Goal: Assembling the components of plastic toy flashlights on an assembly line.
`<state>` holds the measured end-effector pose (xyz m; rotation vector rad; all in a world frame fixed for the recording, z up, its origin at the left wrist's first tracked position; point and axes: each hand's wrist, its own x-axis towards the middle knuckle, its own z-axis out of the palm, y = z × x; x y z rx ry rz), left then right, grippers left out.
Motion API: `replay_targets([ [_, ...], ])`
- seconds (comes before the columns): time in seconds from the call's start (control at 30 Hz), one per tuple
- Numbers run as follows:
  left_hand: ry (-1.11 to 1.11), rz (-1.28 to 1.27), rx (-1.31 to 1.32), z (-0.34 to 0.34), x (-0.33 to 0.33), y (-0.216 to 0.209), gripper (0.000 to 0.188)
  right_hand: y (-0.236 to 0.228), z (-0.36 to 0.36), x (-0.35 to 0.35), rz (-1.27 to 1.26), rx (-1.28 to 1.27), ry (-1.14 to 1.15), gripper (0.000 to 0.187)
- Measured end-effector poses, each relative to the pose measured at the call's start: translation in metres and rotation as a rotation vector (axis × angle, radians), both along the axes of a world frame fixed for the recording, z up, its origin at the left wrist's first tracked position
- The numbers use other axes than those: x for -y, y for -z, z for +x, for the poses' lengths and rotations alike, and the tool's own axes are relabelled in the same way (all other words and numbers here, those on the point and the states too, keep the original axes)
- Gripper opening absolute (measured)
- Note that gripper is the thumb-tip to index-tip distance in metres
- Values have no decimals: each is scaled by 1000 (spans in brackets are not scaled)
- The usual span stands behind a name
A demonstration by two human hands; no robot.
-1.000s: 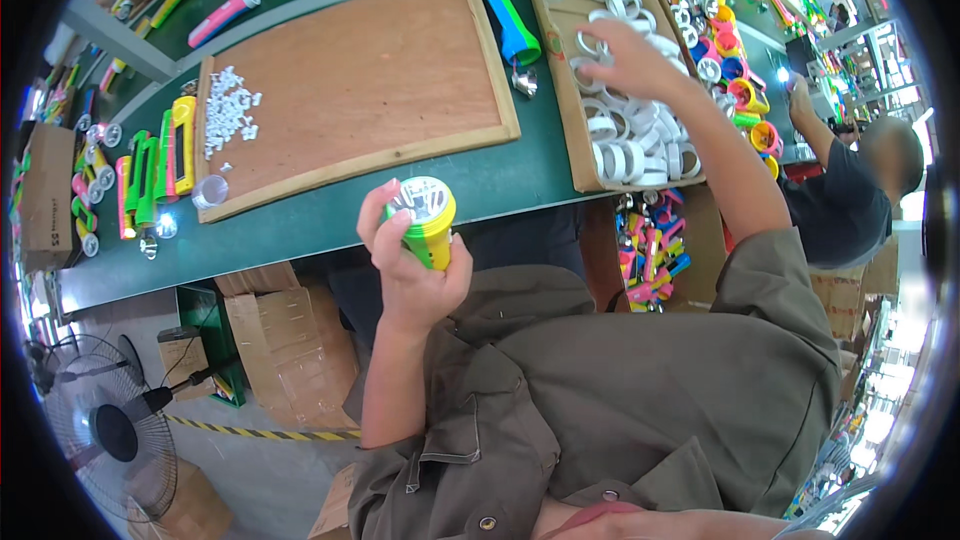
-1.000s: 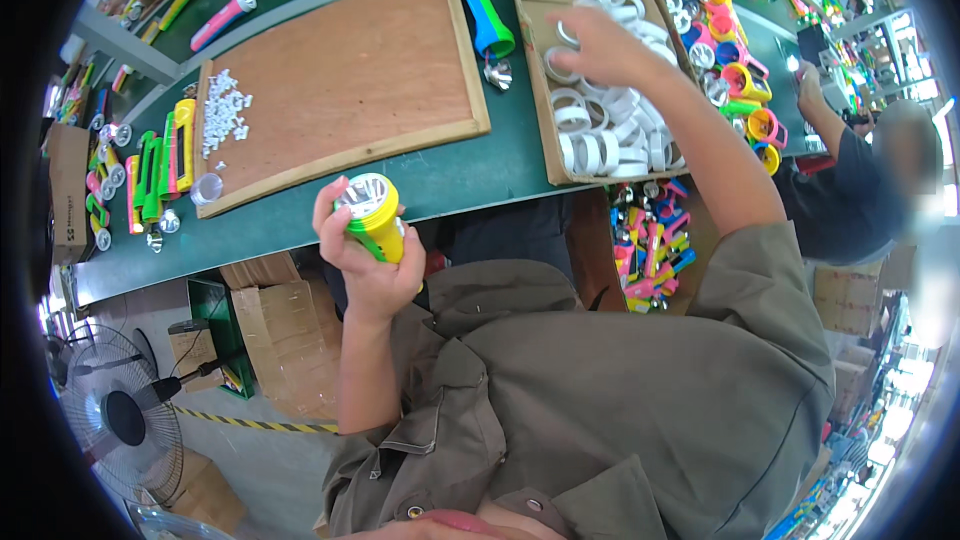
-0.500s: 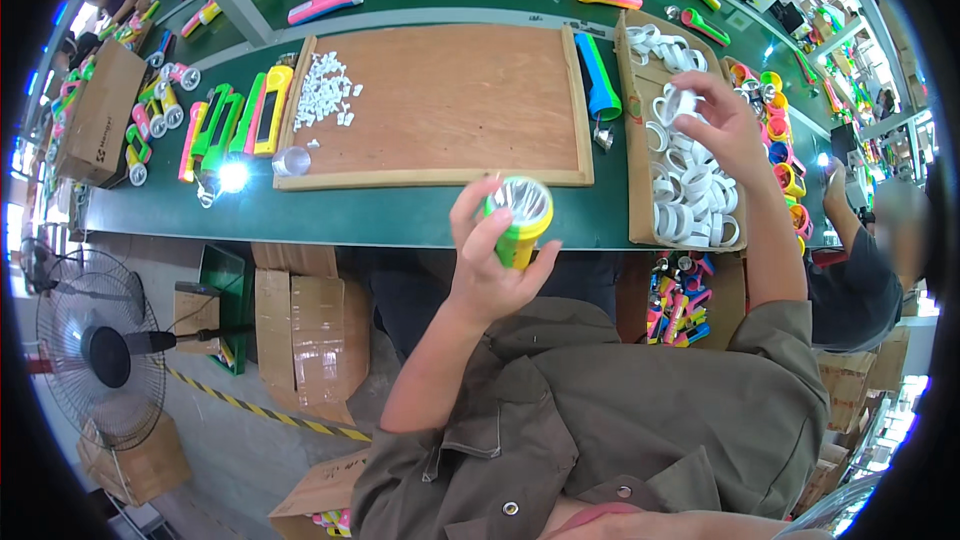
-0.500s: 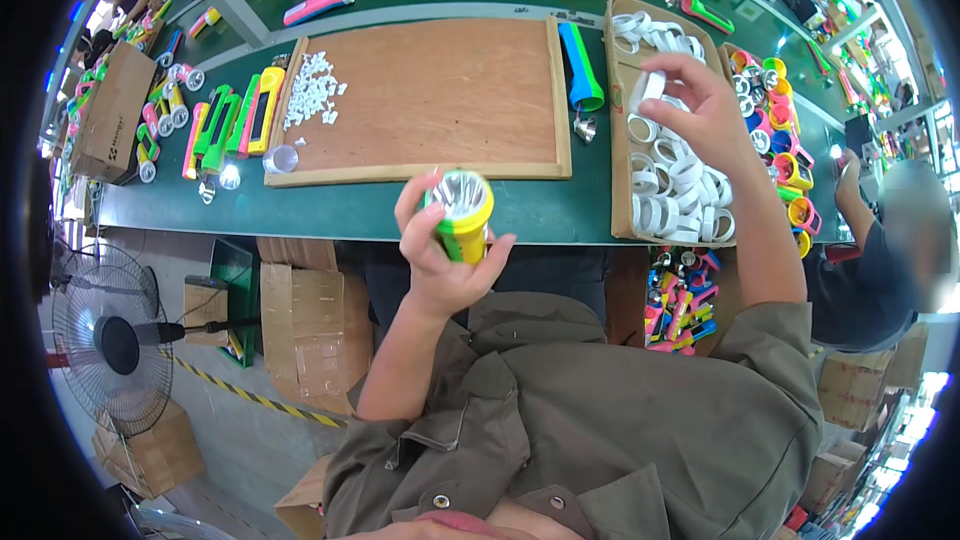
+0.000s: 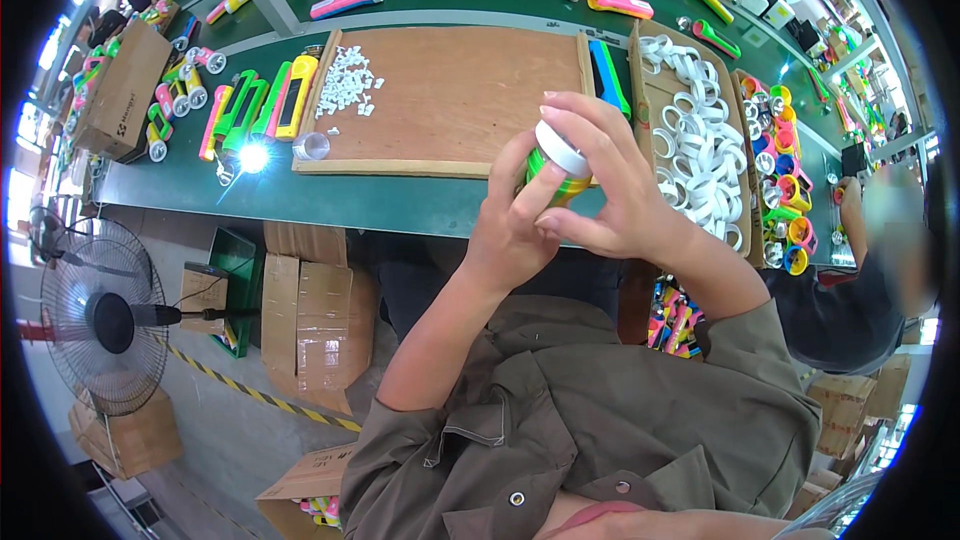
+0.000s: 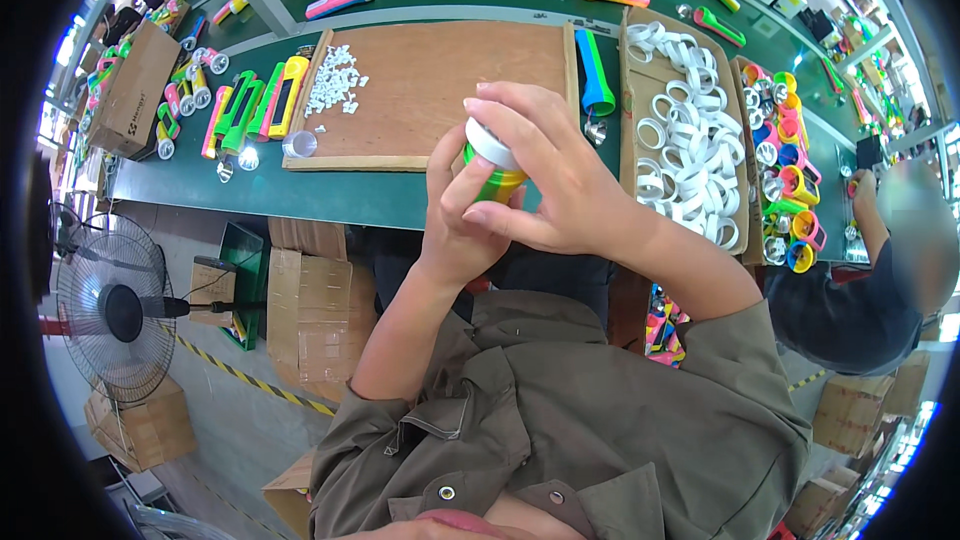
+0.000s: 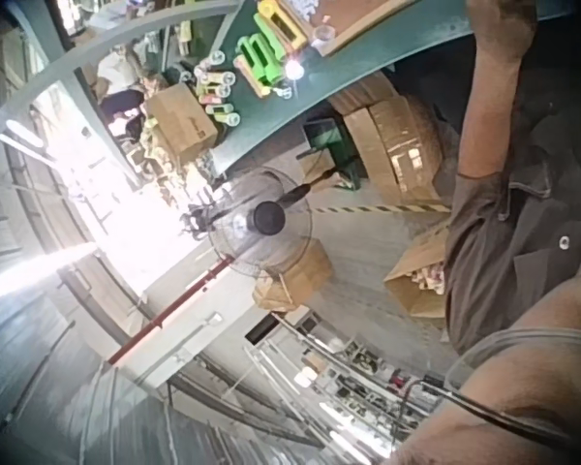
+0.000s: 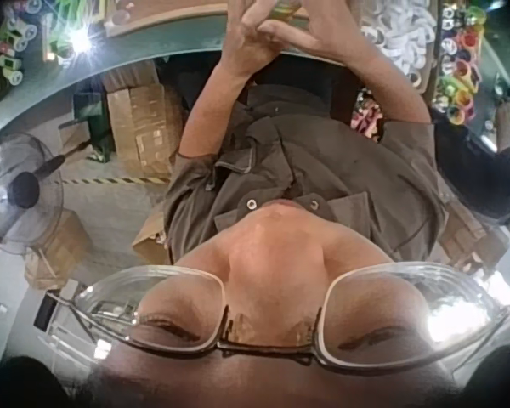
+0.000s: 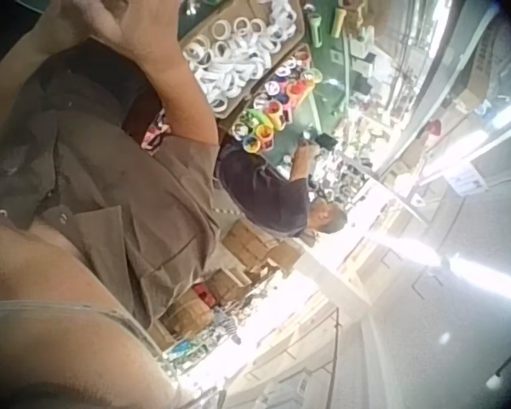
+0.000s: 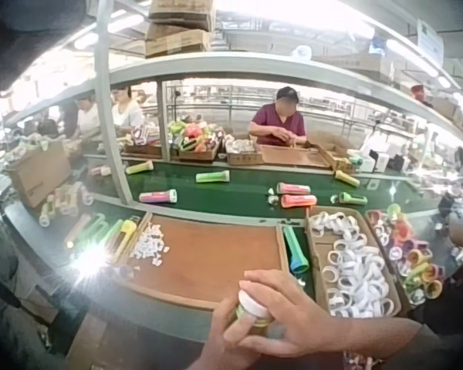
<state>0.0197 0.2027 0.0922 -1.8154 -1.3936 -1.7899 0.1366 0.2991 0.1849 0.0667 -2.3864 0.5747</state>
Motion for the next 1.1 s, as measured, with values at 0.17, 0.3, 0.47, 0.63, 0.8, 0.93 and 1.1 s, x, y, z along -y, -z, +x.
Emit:
replay_targets([
  [0.17,-31,-12,6,3,3,-6,74,10,4,-1,36,-39,61,68],
  [0.3,-4,13,13,6,-1,-1,75,6,9,0,55,-31,101,67],
  [0.47,-34,66,-38,9,-7,2,78,2,12,4,185,-52,120,57],
  [0.63,-46,-97,186,16,2,-25,66,-5,15,6,171,-23,140,51],
  [0.8,-132,-500,338,26,8,-22,53,-4,9,-3,163,-52,220,50],
  [0.93,-214,-476,319,26,1,-10,52,-2,2,5,66,-23,260,51],
  [1.1,-119,-569,355,16,0,-21,47,4,-2,1,-46,-46,309,56],
])
